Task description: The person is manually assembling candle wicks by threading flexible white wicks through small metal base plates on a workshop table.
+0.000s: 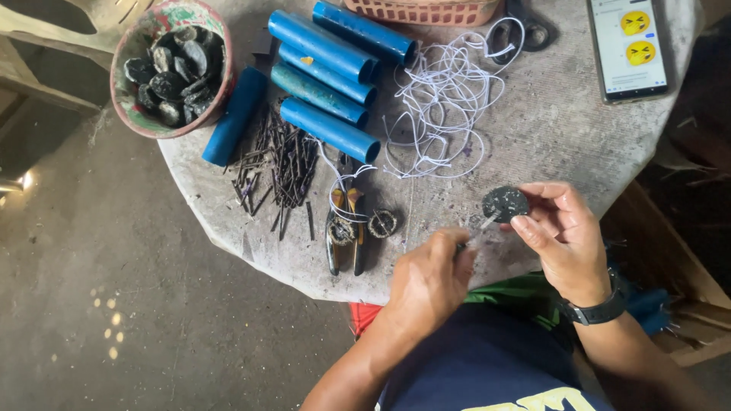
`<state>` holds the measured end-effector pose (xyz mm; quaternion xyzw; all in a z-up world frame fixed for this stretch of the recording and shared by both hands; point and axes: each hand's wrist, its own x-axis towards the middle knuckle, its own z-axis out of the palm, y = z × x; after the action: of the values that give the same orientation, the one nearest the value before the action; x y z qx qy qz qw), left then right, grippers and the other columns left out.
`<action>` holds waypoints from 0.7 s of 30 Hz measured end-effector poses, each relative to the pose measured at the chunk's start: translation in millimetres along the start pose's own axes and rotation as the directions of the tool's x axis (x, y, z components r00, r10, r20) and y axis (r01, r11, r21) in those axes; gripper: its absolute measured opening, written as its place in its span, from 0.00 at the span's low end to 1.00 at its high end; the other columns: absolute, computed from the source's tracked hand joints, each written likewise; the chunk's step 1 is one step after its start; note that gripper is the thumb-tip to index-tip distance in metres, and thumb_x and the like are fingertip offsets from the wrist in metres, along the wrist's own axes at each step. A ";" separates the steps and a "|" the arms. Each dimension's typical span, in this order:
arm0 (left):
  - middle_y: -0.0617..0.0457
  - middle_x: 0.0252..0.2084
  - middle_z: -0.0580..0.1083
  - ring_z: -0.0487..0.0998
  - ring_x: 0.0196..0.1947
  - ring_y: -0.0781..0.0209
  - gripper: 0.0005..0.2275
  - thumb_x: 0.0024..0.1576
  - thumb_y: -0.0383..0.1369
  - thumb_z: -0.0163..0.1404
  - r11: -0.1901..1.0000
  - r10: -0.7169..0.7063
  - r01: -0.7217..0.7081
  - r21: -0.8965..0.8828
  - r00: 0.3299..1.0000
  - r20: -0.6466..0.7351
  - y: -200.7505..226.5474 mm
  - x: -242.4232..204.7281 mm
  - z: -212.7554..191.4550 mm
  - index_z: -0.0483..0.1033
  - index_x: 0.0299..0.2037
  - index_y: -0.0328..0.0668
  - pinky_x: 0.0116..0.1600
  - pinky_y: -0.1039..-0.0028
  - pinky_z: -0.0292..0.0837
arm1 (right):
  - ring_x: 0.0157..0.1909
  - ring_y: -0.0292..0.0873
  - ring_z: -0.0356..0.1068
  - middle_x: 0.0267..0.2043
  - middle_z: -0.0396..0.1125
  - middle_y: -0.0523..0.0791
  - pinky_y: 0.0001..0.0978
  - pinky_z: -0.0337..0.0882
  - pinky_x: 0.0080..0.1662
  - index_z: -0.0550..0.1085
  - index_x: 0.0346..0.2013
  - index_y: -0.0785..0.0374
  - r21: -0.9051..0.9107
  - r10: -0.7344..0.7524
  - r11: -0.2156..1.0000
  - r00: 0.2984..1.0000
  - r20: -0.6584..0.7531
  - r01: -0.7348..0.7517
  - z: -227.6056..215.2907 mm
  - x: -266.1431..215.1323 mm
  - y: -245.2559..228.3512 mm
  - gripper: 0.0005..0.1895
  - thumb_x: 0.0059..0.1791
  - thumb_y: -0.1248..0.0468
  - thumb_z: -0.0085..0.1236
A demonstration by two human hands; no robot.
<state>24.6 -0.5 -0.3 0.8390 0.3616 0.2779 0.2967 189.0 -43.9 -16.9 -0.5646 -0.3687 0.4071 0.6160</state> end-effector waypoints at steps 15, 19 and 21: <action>0.51 0.33 0.71 0.73 0.25 0.50 0.07 0.52 0.32 0.43 0.984 -0.123 0.133 -0.123 0.989 0.084 6.4 -0.8 -13.2 0.60 0.38 0.44 0.25 0.64 0.62 | 0.28 0.44 0.66 0.35 0.64 0.50 0.30 0.69 0.34 0.64 0.42 0.64 0.572 0.222 0.778 0.965 0.136 -0.260 -6.0 3.5 10.0 0.14 0.41 0.70 0.46; 0.47 0.33 0.71 0.72 0.23 0.46 0.08 0.53 0.33 0.42 0.989 -0.110 0.121 -0.090 0.986 0.123 4.5 -1.3 -11.8 0.59 0.40 0.43 0.23 0.61 0.62 | 0.30 0.46 0.64 0.30 0.63 0.50 0.31 0.68 0.32 0.65 0.44 0.66 0.673 0.206 0.643 0.929 0.308 -0.366 -7.7 6.1 18.6 0.14 0.43 0.70 0.45; 0.50 0.35 0.68 0.71 0.26 0.49 0.08 0.52 0.29 0.43 0.995 0.007 0.002 -0.100 0.996 0.087 4.6 -3.1 -10.2 0.58 0.39 0.40 0.21 0.62 0.62 | 0.27 0.43 0.62 0.32 0.62 0.51 0.32 0.66 0.32 0.67 0.42 0.62 0.663 0.273 0.578 0.879 0.391 -0.475 -9.8 5.6 21.0 0.12 0.44 0.70 0.44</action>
<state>17.8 -2.4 9.0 0.8349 0.3328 0.2591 0.3535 198.3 -42.0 -38.7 -0.2738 -0.1152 0.7092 0.6394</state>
